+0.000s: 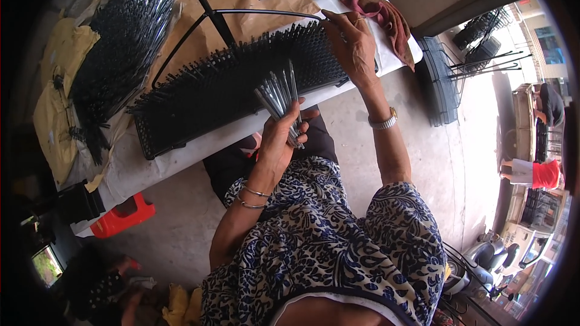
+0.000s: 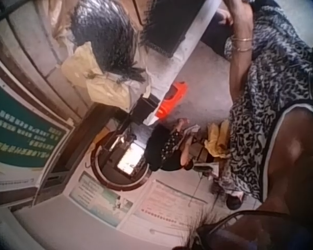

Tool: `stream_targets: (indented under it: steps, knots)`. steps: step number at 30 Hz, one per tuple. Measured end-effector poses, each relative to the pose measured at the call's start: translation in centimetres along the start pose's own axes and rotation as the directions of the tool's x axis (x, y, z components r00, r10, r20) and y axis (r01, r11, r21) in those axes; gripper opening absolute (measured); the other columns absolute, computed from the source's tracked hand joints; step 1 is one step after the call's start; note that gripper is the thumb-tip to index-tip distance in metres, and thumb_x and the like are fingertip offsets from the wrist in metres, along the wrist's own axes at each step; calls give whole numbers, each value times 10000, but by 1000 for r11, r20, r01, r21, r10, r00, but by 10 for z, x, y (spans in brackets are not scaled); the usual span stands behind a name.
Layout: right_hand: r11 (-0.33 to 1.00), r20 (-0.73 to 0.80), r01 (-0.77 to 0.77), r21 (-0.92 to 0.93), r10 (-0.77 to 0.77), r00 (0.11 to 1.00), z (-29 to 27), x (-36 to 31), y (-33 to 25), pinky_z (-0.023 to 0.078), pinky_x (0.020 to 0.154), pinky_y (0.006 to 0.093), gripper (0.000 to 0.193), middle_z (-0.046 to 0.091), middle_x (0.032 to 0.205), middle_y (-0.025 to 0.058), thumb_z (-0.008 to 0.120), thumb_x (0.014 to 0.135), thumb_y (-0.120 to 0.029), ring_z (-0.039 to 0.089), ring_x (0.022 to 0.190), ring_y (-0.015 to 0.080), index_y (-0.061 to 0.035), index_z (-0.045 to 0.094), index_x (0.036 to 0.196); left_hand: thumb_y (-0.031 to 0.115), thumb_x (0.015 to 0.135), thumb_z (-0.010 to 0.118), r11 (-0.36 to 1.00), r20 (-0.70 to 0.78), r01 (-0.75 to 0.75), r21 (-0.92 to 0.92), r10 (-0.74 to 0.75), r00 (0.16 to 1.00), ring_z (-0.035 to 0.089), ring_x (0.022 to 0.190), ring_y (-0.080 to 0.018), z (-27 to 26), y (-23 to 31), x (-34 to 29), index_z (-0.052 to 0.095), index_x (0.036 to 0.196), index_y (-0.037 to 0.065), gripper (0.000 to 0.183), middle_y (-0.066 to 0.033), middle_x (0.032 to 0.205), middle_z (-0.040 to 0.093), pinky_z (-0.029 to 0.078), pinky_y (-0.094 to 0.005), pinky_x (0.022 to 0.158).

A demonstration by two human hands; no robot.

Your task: The person inserts metal pins into holes of a perforated rack by hand, picks up more pins from a pile on the table, and inserts the pins into the rack.

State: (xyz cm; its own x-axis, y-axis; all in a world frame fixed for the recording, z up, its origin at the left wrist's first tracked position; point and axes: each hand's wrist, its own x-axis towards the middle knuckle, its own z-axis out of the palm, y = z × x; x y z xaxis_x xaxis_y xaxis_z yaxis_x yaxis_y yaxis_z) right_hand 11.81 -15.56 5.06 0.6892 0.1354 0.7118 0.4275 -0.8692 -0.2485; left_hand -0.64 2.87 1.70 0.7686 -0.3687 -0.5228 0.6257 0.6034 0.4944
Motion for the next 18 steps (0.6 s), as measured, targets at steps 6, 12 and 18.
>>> stream_targets:
  steps: [6, 12, 18]
  knots:
    - [482, 733, -688, 542, 129, 668, -19, -21, -30, 454, 594, 251, 318, 610, 812, 33, 652, 916, -222, 555, 686, 98, 43, 596, 1083, 268, 972, 573, 997, 21, -26, 68, 24, 999, 521, 645, -78, 6, -1, -1, 577, 1182, 41, 310, -135, 928, 674, 379, -197, 495]
    - [228, 796, -809, 542, 169, 581, -24, -27, -27, 476, 696, 236, 257, 615, 883, 19, 666, 899, -166, 567, 779, 85, 7, 608, 1080, 257, 956, 595, 993, -30, -46, 106, 50, 998, 558, 638, -84, 11, -3, -3, 586, 1163, 31, 307, -135, 897, 685, 392, -201, 496]
    - [284, 753, -782, 555, 228, 617, -29, -25, -33, 479, 678, 242, 220, 616, 866, 22, 659, 890, -146, 575, 761, 96, 18, 629, 1035, 262, 944, 610, 988, -95, -25, 153, 39, 995, 616, 689, -106, 23, 3, -9, 597, 1149, 47, 297, -128, 915, 698, 408, -207, 504]
